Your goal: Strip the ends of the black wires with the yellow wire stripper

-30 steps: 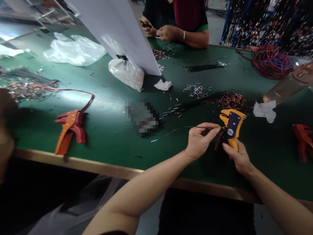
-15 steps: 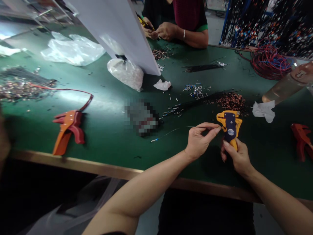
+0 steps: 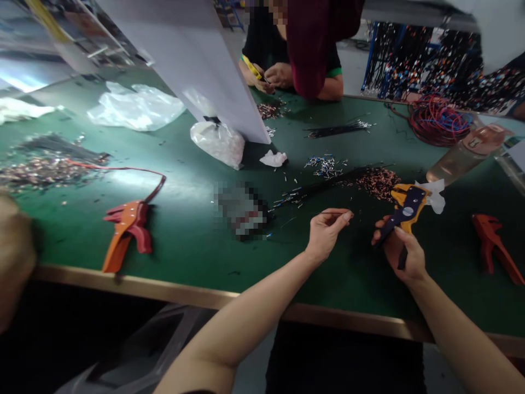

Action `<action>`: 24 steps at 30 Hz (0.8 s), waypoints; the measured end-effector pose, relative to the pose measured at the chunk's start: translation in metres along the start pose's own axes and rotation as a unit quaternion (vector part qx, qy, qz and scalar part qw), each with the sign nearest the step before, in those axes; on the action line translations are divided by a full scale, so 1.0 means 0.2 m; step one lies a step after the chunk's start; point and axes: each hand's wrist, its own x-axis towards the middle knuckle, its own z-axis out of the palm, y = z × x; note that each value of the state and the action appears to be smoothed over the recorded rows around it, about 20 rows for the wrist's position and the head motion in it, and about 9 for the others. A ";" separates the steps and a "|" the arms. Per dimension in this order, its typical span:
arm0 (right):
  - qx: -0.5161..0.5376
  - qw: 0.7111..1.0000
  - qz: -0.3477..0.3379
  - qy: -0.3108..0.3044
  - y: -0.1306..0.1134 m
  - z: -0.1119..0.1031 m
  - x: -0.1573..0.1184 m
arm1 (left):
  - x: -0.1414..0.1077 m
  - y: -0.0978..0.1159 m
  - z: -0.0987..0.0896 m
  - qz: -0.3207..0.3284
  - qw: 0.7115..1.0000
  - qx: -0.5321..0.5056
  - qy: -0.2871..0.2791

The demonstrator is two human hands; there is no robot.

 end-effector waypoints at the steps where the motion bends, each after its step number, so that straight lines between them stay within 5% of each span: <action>1: -0.004 1.000 0.010 -0.009 0.01 0.00 0.00 | 0.00 -0.01 0.00 -0.010 1.000 0.003 -0.009; 7: -0.061 0.996 0.012 -0.068 0.06 0.02 -0.03 | -0.02 -0.07 0.00 -0.028 0.994 0.063 -0.081; 12: -0.111 0.992 -0.006 -0.054 0.07 0.01 -0.02 | -0.02 -0.10 -0.02 -0.029 0.984 0.098 -0.149; 24: -0.078 0.996 0.015 -0.033 0.12 0.01 0.00 | 0.00 -0.10 -0.05 -0.026 0.983 0.127 -0.130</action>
